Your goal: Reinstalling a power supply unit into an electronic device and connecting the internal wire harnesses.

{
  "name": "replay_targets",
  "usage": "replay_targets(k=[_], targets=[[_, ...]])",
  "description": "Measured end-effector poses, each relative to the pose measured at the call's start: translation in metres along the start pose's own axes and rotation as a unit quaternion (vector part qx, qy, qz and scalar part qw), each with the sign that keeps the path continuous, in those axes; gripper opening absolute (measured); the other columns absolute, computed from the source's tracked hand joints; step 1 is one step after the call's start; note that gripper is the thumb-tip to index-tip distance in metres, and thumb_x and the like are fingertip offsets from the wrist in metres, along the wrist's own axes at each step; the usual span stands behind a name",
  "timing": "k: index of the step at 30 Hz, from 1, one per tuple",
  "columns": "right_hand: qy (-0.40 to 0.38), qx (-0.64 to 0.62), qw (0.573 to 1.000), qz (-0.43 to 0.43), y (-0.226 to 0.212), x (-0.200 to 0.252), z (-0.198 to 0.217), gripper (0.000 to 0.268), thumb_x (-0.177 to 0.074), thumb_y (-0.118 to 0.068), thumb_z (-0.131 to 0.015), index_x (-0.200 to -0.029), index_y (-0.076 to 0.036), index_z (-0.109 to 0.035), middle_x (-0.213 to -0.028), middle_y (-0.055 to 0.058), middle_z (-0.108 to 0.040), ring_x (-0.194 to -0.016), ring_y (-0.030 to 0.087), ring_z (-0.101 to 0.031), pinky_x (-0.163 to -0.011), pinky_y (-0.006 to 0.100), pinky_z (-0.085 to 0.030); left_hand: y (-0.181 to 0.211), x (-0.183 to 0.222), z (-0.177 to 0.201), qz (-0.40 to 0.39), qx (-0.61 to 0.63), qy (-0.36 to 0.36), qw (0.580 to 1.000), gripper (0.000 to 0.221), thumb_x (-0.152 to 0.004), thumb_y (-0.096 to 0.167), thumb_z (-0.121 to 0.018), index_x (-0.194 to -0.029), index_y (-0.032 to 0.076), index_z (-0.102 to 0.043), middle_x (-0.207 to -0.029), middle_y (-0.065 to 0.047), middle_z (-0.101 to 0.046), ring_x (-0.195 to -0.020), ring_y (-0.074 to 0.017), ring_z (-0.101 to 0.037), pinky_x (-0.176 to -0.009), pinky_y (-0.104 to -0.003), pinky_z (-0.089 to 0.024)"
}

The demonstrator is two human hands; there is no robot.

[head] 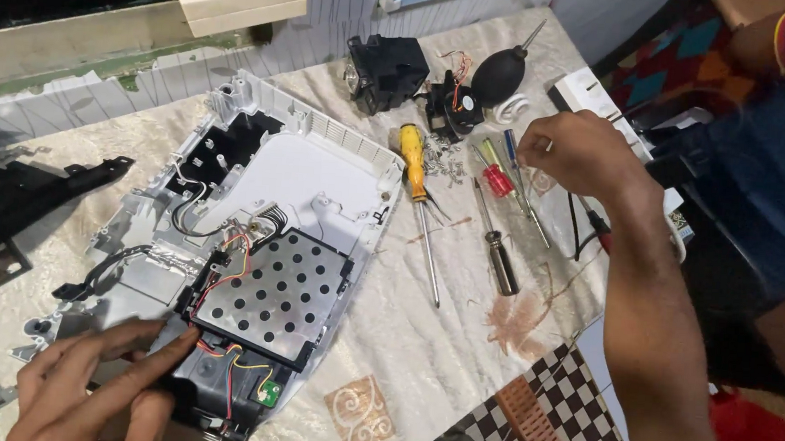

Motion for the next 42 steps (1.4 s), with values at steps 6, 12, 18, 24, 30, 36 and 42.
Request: replay_targets(k=[6,12,18,24,30,36,42], targets=[[-0.022,-0.024,0.999,0.01,0.0,-0.005,-0.005,0.019,-0.099,-0.015,-0.06,-0.106,-0.01,-0.077,-0.109,0.004,-0.079,-0.096,0.024,-0.073,-0.085,0.045,-0.052,-0.003,0.002,0.0,-0.006,-0.007,-0.026,1.0,0.038,-0.088,0.012,-0.059,-0.119,0.025,-0.078,-0.123,0.001,-0.071,-0.107,-0.0129,-0.064,-0.118,-0.038,-0.033],[-0.022,0.051,0.998,-0.019,0.014,0.002,0.003,0.016,-0.097,-0.032,-0.072,-0.097,-0.017,-0.076,-0.098,0.001,-0.076,-0.089,0.024,-0.065,-0.072,0.042,-0.044,-0.022,0.008,-0.01,-0.079,-0.043,0.001,0.996,0.037,-0.093,0.026,-0.051,-0.119,0.027,-0.078,-0.122,0.0,-0.074,-0.122,-0.0152,-0.065,-0.115,-0.04,-0.038],[-0.06,0.032,0.997,-0.036,-0.001,0.021,0.004,0.011,-0.097,-0.019,-0.068,-0.102,-0.016,-0.078,-0.108,-0.004,-0.079,-0.102,0.017,-0.071,-0.087,0.041,-0.05,-0.023,0.009,-0.013,-0.088,-0.061,0.028,0.994,0.044,-0.081,0.012,-0.054,-0.113,0.025,-0.081,-0.116,-0.003,-0.076,-0.118,-0.0162,-0.068,-0.114,-0.04,-0.042],[-0.06,-0.014,0.998,-0.023,0.005,0.017,-0.004,0.013,-0.097,-0.013,-0.065,-0.105,-0.011,-0.076,-0.109,0.004,-0.077,-0.1,0.024,-0.07,-0.087,0.043,-0.051,-0.024,0.008,-0.014,-0.109,-0.063,0.034,0.991,0.041,-0.09,0.014,-0.05,-0.113,0.026,-0.081,-0.115,-0.003,-0.076,-0.114,-0.0149,-0.069,-0.11,-0.039,-0.043],[-0.017,0.03,0.999,0.007,0.034,-0.019,-0.026,0.024,-0.097,-0.024,-0.059,-0.108,-0.013,-0.077,-0.11,0.002,-0.077,-0.099,0.026,-0.07,-0.086,0.047,-0.052,-0.025,0.006,-0.014,-0.085,-0.074,-0.003,0.994,0.038,-0.092,0.021,-0.051,-0.114,0.025,-0.081,-0.117,-0.004,-0.076,-0.118,-0.0179,-0.069,-0.111,-0.041,-0.045],[-0.019,0.019,0.999,-0.022,0.03,-0.035,-0.028,0.036,-0.095,-0.04,-0.062,-0.103,-0.011,-0.08,-0.1,0.007,-0.079,-0.09,0.027,-0.069,-0.076,0.045,-0.049,-0.025,0.009,-0.013,-0.053,-0.085,-0.018,0.995,0.046,-0.101,0.041,-0.04,-0.118,0.028,-0.08,-0.122,-0.001,-0.074,-0.116,-0.0206,-0.066,-0.116,-0.042,-0.041],[-0.026,-0.018,0.998,-0.052,0.025,-0.034,-0.027,0.031,-0.096,-0.038,-0.066,-0.099,-0.01,-0.079,-0.091,0.006,-0.078,-0.085,0.023,-0.068,-0.077,0.044,-0.049,-0.016,0.008,-0.008,-0.083,-0.043,0.011,0.996,0.04,-0.095,0.028,-0.045,-0.116,0.025,-0.079,-0.121,-0.002,-0.075,-0.117,-0.014,-0.065,-0.116,-0.04,-0.037]])
Point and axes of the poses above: each hand's wrist, its own x-axis away from the middle knuckle, its own z-axis out of the back of the hand, y = z × x, the point moved 8 cm from there along -x, towards the middle knuckle
